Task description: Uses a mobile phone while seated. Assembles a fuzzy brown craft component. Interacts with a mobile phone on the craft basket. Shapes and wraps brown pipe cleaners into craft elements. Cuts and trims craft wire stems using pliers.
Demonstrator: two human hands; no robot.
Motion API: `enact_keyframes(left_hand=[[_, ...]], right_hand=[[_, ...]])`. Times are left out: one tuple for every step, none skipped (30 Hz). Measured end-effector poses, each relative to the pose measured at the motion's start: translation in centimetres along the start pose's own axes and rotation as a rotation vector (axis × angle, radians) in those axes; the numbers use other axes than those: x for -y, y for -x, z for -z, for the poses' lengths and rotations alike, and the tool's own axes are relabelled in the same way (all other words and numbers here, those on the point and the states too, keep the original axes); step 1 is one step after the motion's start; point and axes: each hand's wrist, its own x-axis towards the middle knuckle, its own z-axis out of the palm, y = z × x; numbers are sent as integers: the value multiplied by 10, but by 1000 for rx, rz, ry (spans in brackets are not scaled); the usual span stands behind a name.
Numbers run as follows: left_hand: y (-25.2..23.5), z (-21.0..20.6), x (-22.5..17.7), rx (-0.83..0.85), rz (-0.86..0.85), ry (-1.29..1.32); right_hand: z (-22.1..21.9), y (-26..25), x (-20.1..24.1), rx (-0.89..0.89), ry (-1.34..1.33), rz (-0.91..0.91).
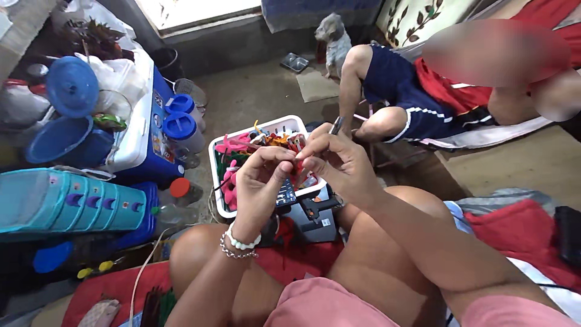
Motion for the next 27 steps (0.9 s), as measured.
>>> enact_keyframes(left_hand=[[0,-2,0,-4,55,60],[-1,-3,1,-6,94,100],[-1,-4,1,-4,119,126],[-1,-6,1,-4,140,154],[-2,-8,1,-5,166,183],[-2,-10,1,-9,195,212],[-3,-13,1,-12,219,241],[-3,-14,1,-9,236,265],[-4,-16,2,-10,242,280],[-5,-17,3,-15,239,283],[-5,-19,4,-18,230,280],[-6,-20,5,-20,219,274],[-6,-20,6,-22,205,266],[-7,-21,6,-25,191,254],[-7,-22,6,-27,172,241],[-8,-22,6,-27,148,220],[-8,-21,6,-28,120,196],[-8,-21,6,-32,89,170],[-9,-20,5,-28,59,141],[-9,-18,5,-19,35,116],[-8,-17,4,-11,20,97],[-7,-16,3,-9,15,84],[-6,-15,2,-10,17,72],[-5,-14,1,-15,26,57],[-3,-12,0,-19,42,42],[-2,-10,-1,-20,60,27],[-1,-7,-2,-16,72,8]], right_hand=[[0,0,0,-11,-13,1],[1,0,0,-22,-19,-1],[1,0,1,-35,-18,0],[2,1,2,-48,-13,7],[3,1,2,-59,-6,18],[4,1,3,-67,1,26],[5,1,4,-68,7,35],[7,1,4,-61,10,40],[8,0,4,-54,12,45],[9,0,4,-48,14,45],[11,-1,4,-34,22,42],[12,-2,4,-17,23,34],[14,-2,4,3,10,18],[16,-2,3,20,-27,-8],[18,-3,3,28,-92,-48],[19,-3,3,34,-185,-101],[21,-3,3,39,-281,-154],[22,-4,3,39,-349,-192],[23,-4,3,37,-381,-216],[23,-4,4,40,-385,-224],[23,-3,4,48,-365,-220],[22,-3,5,58,-328,-207],[21,-2,5,71,-281,-194],[20,-1,6,84,-224,-179],[18,0,7,89,-173,-164],[17,1,7,90,-134,-153],[17,1,7,89,-99,-146]])
